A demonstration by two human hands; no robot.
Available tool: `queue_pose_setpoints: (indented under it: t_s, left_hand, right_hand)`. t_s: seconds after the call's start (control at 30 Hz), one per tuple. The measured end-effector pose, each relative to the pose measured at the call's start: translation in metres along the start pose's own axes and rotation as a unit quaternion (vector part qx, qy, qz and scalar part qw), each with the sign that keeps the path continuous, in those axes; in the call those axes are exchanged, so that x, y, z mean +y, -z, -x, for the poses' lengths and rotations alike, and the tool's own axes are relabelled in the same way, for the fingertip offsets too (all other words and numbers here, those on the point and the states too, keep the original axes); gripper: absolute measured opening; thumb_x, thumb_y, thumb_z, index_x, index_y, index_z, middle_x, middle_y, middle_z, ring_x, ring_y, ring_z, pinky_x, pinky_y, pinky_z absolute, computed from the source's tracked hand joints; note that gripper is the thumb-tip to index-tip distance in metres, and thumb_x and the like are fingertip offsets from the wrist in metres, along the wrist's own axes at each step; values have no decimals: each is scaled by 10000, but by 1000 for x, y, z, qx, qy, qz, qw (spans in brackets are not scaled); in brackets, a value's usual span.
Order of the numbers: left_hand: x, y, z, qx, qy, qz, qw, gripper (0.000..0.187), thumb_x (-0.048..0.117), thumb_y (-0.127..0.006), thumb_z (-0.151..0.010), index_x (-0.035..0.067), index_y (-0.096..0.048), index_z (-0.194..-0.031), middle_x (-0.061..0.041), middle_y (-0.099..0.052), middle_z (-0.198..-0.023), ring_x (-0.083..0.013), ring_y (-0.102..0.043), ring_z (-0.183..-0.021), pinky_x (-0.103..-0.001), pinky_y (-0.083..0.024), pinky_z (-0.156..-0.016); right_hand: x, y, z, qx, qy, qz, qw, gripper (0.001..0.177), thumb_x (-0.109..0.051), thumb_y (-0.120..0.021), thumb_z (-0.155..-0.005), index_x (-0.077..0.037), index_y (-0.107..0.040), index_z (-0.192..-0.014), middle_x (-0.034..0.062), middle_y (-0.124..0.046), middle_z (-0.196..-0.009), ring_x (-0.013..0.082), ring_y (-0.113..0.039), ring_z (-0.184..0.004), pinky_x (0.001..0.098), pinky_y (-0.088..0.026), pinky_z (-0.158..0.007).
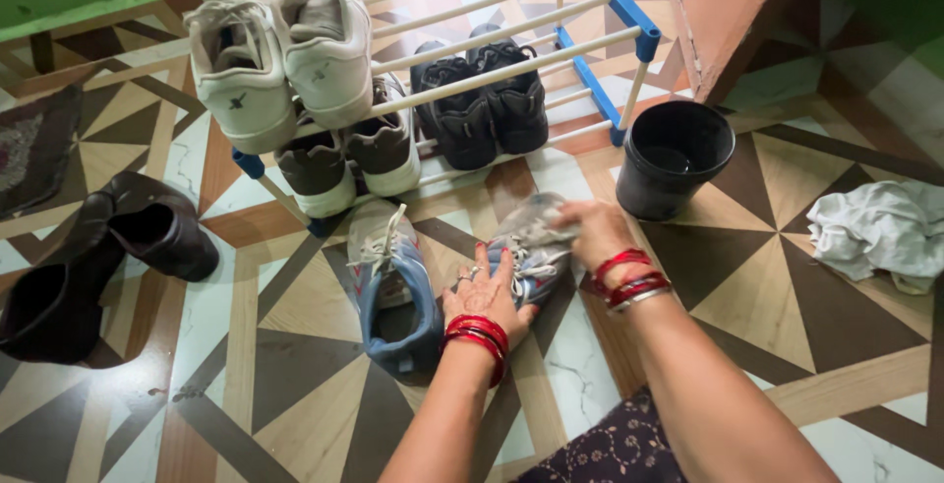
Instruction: The person sits on the floor and wipes a pair of blue sneakers with a cloth, then places them on a shoe rack. The person continues to wipe the sneakers with the cloth.
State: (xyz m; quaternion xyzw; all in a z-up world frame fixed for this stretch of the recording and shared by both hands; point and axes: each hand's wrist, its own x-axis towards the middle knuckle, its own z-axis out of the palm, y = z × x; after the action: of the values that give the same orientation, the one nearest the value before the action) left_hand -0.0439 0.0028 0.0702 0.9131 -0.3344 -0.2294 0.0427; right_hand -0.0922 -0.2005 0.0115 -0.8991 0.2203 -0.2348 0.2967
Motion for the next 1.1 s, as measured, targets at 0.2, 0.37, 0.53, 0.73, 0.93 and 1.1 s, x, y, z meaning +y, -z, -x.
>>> queue_pose_setpoints:
  t_s: [0.2, 0.37, 0.53, 0.73, 0.93, 1.1]
  left_hand:
    - [-7, 1, -4, -2, -6, -2, 1000, 1057, 579, -757, -803, 272, -171, -1628, -134, -62, -1715, -401, -209, -1536, -639, -230, -1191]
    - [-8, -4, -5, 12, -11, 7, 1000, 1112, 633, -755, -775, 259, -146, -1628, -139, -53, -1708, -373, -160, -1552, -636, -194, -1201]
    - [-9, -7, -5, 38, -14, 7, 999, 1109, 630, -750, -774, 240, -156, -1625, -120, -66, -1704, -379, -134, -1554, -628, -171, -1206]
    - [-4, 0, -5, -5, 5, 5, 1000, 1119, 646, -764, -753, 268, -174, -1625, -115, -37, -1722, -390, -143, -1559, -630, -179, -1214]
    - [-4, -7, -7, 7, -8, 7, 1000, 1147, 637, -781, -720, 358, -152, -1637, -144, -51, -1703, -448, -138, -1536, -642, -185, -1195]
    - [-5, -8, -8, 9, -10, 0, 1000, 1098, 647, -777, -729, 349, -201, -1615, -157, -51, -1708, -433, -131, -1546, -640, -146, -1208]
  right_hand:
    - [-23, 42, -6, -44, -202, 139, 969, 202, -158, -738, -815, -144, -813, -1002, 194, -748, -1090, 379, -701, -1050, 429, -550, -959]
    - [-39, -15, -19, 154, 214, 58, 963, 338, -31, -681, -676, -96, -795, -987, 154, -731, -1140, 385, -652, -1060, 477, -515, -940]
    - [-19, -35, -12, 1, 88, 48, 995, 424, 50, -710, -606, -159, -820, -958, 140, -739, -1113, 332, -698, -1066, 377, -553, -960]
    - [-7, 24, 9, -165, -126, 158, 965, 292, -33, -798, -712, -229, -850, -923, 148, -773, -1013, 315, -739, -1014, 384, -572, -938]
    - [-16, -24, -10, 21, 114, 50, 992, 424, 17, -764, -638, -118, -781, -1040, 244, -644, -1037, 436, -653, -905, 470, -551, -781]
    - [0, -34, -33, 30, 84, 139, 986, 310, -43, -706, -792, -134, -758, -1083, 171, -670, -1043, 384, -687, -918, 463, -570, -827]
